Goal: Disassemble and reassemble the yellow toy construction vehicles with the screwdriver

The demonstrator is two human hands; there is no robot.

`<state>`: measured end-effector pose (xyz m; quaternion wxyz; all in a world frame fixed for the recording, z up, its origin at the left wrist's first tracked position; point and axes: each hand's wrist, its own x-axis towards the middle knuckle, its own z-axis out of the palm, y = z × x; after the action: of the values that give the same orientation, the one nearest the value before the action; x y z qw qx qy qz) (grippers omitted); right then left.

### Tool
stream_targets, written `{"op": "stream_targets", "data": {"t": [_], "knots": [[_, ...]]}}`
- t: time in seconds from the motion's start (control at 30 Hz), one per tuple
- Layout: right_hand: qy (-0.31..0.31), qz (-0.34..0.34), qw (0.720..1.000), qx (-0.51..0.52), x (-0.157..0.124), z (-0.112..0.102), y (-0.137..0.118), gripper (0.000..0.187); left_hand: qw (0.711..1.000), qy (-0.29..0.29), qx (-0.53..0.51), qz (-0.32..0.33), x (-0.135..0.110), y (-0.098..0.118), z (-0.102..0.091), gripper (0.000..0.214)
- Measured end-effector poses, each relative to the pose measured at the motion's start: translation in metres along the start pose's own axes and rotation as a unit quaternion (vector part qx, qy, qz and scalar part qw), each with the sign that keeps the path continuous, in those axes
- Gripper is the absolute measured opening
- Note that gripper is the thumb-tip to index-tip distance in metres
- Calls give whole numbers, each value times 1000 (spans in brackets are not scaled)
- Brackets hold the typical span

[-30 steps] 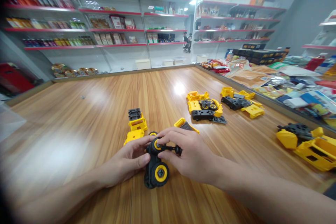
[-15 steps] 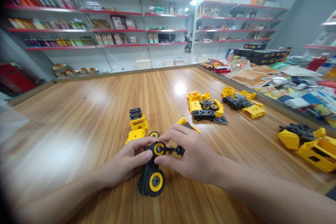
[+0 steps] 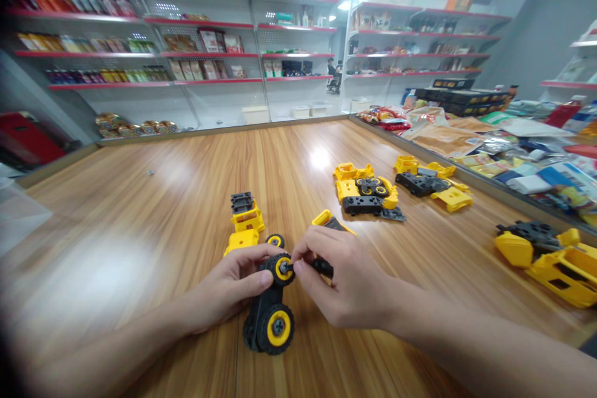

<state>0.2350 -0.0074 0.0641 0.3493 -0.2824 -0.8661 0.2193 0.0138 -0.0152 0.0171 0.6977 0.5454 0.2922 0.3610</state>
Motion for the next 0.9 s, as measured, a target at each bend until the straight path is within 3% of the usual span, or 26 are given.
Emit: {"op": "stream_targets", "data": {"t": [0.63,0.9], "knots": [[-10,9,1000,-20,-2,0,3,5,1000,23,17,-1,0,-2,1,24],[-40,16,999,-20,-3,4,7,3,990,38,138,-7,-1,6,3,29]]}}
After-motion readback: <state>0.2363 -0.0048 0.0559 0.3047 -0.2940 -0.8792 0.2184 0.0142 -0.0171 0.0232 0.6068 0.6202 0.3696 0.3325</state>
